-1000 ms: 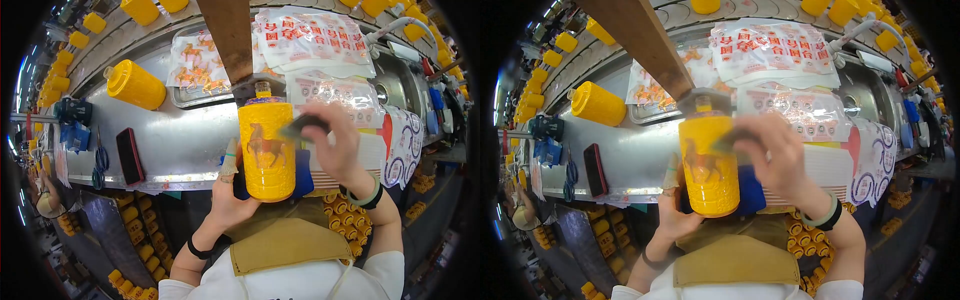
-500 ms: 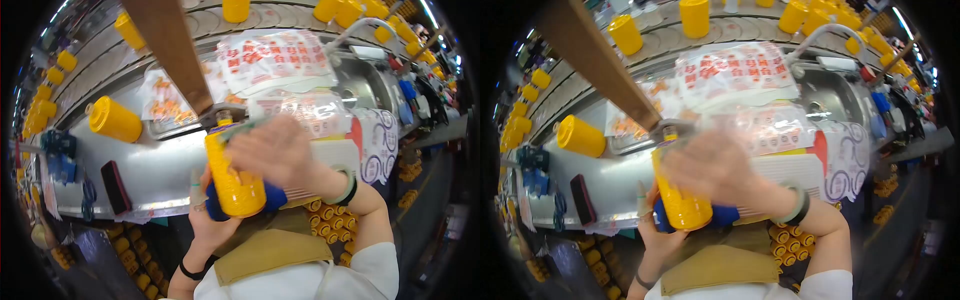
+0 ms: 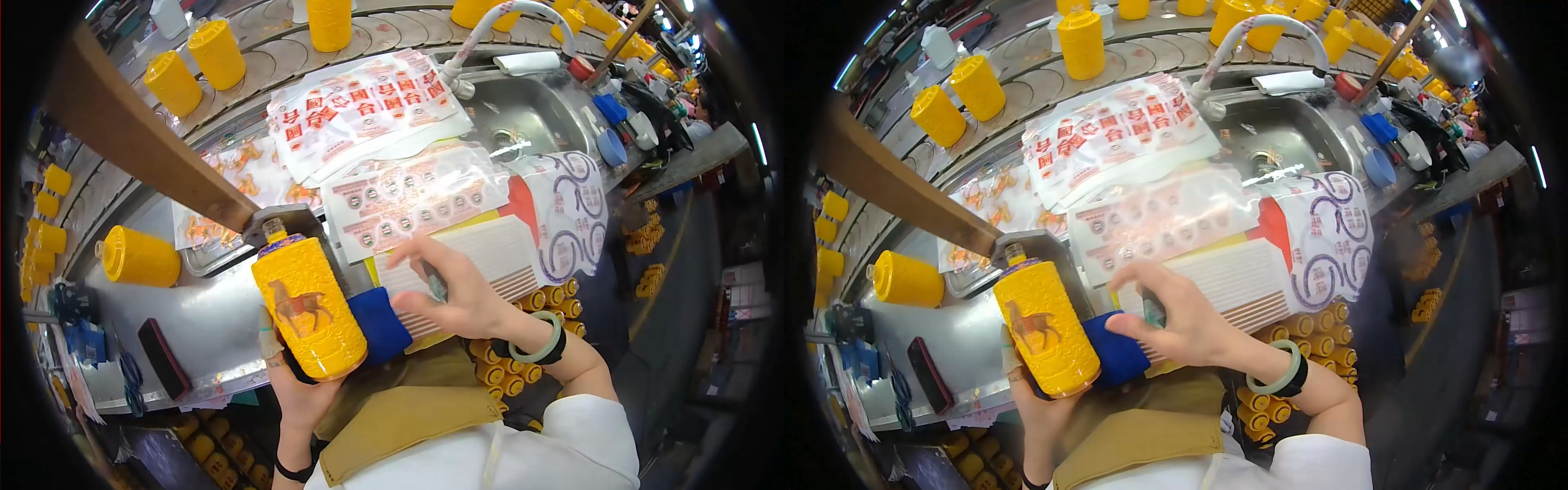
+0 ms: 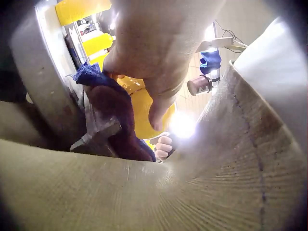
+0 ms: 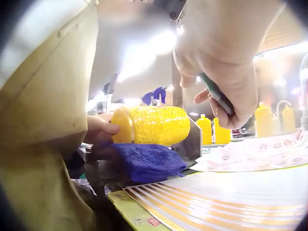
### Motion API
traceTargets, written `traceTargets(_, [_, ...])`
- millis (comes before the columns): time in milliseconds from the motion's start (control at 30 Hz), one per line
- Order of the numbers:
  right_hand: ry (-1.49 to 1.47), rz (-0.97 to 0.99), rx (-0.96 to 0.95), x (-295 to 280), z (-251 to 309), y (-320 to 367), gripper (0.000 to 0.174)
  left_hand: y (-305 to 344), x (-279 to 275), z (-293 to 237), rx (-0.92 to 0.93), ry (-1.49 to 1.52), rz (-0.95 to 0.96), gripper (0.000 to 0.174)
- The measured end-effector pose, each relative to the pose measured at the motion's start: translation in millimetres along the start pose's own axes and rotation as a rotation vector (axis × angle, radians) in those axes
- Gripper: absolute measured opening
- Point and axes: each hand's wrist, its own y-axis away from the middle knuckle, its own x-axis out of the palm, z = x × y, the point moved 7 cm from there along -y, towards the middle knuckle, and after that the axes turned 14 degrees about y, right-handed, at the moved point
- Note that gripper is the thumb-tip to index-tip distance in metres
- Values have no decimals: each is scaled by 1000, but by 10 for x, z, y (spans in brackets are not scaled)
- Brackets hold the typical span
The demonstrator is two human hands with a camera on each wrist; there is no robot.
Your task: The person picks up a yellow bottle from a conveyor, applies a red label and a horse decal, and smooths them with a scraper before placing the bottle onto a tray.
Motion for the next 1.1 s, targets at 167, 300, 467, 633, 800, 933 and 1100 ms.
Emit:
traceTargets(167, [251,-70,3,-199,-460,121,13,-34,61,38,0,149,-59,120])
traceTargets(300, [487,-38,107,-470,-756,223,10,-2,-4,172,-109,174,-91,121])
traceTargets(467, [711,-107,207,-1018,-1387,103,14,7,60,112,-53,149,-86,112])
traceTargets(633, [800,-245,235,-1684,-1936,-611,15,36,-53,196,-64,29,-73,116])
traceTargets(800, [996,-193,475,-1974,-2790,-1460,35,9,3,95,-53,-52,-62,116])
traceTargets(933, [1081,-136,615,-2020,-3402,-1864,52,-7,6,107,-102,84,-135,117])
traceTargets(1100, [786,-131,872,-1899,-3582,-1997,45,-16,18,135,-146,83,-80,117])
